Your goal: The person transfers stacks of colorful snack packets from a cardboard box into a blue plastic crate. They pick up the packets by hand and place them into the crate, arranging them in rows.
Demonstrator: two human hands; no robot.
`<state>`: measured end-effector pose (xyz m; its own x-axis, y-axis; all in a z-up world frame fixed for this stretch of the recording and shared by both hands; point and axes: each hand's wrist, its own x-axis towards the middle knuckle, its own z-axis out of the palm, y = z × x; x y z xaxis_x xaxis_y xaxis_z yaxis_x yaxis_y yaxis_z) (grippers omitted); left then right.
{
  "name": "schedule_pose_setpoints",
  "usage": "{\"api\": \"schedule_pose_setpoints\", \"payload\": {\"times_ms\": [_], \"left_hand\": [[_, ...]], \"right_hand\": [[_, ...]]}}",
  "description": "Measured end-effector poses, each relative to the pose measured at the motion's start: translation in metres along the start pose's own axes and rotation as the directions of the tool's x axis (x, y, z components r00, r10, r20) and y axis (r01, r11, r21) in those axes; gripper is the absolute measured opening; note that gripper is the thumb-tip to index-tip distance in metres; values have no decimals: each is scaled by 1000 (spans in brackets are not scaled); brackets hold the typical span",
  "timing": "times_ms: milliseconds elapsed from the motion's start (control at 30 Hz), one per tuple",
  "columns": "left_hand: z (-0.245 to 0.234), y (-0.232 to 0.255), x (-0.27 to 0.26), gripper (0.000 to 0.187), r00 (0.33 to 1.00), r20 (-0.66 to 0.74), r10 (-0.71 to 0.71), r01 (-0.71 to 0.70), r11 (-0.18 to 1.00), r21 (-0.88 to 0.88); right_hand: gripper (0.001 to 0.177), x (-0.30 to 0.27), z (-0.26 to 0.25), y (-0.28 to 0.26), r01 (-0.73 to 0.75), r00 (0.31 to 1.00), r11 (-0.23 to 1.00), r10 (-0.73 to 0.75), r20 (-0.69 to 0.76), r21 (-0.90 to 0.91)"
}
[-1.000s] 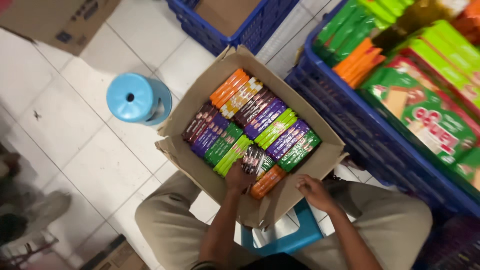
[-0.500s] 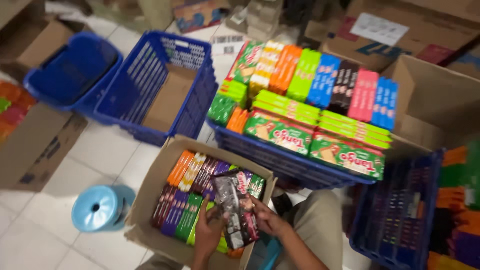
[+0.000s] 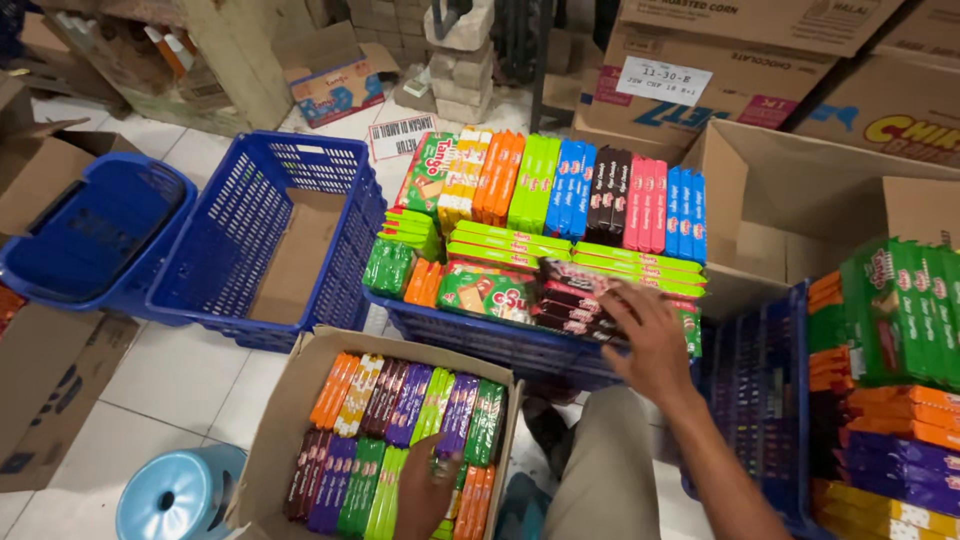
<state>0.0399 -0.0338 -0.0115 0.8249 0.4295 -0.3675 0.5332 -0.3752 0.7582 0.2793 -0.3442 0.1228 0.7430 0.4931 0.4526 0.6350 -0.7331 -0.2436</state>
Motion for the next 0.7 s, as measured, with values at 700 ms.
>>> {"api": "schedule_pose_setpoints", "payload": {"times_ms": [700], "left_hand": [[94, 175, 67, 81, 601, 39, 799, -785, 579, 220]], "right_hand": [[39, -48, 29, 72, -13, 995, 942, -21, -97, -336]]}}
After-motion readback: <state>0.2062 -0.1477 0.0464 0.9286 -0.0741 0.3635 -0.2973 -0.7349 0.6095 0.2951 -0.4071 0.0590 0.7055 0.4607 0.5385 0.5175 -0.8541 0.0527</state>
